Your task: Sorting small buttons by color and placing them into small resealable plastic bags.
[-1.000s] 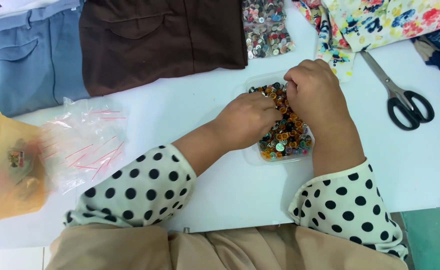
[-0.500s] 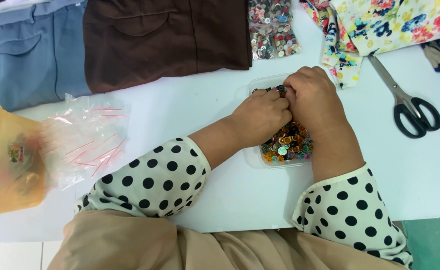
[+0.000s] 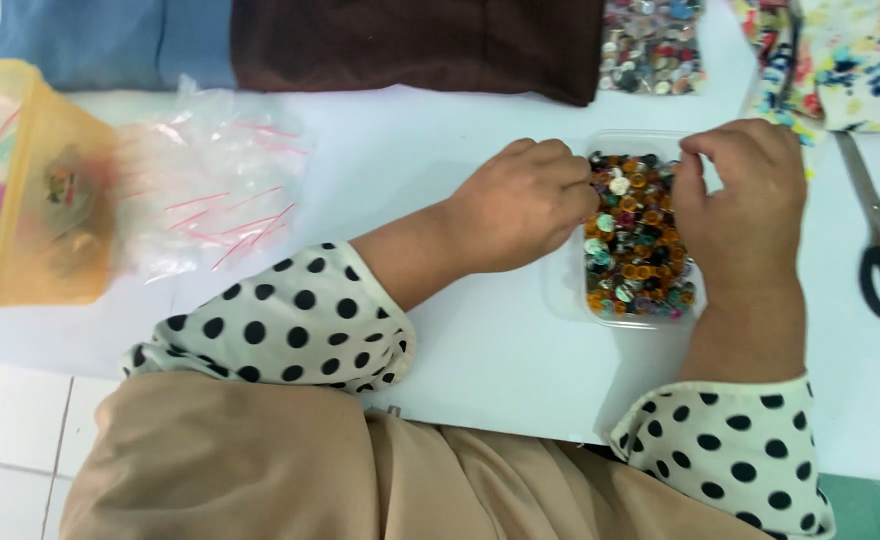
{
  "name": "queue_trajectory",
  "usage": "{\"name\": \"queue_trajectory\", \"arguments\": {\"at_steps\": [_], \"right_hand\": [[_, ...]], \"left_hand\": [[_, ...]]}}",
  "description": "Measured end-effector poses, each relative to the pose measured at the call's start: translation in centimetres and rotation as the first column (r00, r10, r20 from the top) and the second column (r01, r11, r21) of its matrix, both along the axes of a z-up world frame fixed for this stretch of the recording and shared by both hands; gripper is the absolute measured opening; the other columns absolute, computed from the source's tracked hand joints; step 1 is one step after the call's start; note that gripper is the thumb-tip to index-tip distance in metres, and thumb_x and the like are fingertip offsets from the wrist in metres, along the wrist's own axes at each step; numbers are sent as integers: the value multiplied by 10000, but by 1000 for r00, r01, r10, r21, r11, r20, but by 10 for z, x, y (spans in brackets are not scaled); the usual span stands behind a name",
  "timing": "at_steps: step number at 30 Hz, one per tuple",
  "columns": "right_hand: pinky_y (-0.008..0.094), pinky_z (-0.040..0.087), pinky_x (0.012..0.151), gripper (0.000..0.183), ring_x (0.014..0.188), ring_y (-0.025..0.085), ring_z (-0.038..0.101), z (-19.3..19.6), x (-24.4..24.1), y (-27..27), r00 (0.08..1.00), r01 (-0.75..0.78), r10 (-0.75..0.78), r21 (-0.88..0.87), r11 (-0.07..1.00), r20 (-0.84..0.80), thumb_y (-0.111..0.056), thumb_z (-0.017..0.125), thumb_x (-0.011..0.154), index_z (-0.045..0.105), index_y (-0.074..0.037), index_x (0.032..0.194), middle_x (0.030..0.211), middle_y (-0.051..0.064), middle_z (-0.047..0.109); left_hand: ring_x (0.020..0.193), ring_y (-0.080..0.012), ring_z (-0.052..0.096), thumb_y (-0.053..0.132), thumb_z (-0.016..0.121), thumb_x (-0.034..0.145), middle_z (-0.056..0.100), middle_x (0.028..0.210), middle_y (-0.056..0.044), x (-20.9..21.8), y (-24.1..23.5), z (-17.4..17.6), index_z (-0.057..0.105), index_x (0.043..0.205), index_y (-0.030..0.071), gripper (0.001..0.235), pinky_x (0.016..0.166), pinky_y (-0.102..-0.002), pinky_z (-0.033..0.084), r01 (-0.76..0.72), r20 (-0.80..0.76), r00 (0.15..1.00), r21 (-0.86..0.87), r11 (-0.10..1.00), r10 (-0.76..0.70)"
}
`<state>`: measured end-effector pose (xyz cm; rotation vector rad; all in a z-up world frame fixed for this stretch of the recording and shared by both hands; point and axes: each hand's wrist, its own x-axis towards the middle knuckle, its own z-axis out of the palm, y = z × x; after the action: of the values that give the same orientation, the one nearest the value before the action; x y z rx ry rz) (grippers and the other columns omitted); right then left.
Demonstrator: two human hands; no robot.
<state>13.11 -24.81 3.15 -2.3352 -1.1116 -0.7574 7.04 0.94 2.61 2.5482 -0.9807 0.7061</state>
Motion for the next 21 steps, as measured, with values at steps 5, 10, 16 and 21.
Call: {"name": "queue_trajectory", "arguments": {"at_steps": [5,10,16,21], "right_hand": [[464,537,939,68,969,364,668,39,-65,61,993,-116,114,49,992,39,152,739,1072,765,97,1042,1043,209,758],[417,537,678,106,715,324,638,15,-120,147,933,-359,360,31,933,-26,74,722,899,692,8,822,891,155,696],[378,553,715,37,789,283,655,-15,-106,166,923,-384,377,-156,910,-71,55,698,943,718,34,965,925,156,653],[389,570,798,22,850,279,686,-27,-104,168,930,-347,306,-209,914,-204,32,729,931,725,21,949,943,147,687]], "left_hand": [[803,-284,593,-7,716,846,603,882,-35,-42,98,8,678,883,126,143,715,-404,514,-33,-83,996,-194,981,17],[995,-277,664,103,780,871,651,899,-39,-67,132,-40,695,893,114,89,904,-430,540,-176,-313,944,-202,963,106],[1064,-319,655,122,747,881,703,951,-107,-73,136,-56,732,910,80,53,932,-471,525,-85,-421,907,-163,983,8],[1096,-305,636,145,715,910,715,978,-102,-75,138,-63,752,952,88,80,957,-461,508,-45,-441,897,-119,992,-12]]}}
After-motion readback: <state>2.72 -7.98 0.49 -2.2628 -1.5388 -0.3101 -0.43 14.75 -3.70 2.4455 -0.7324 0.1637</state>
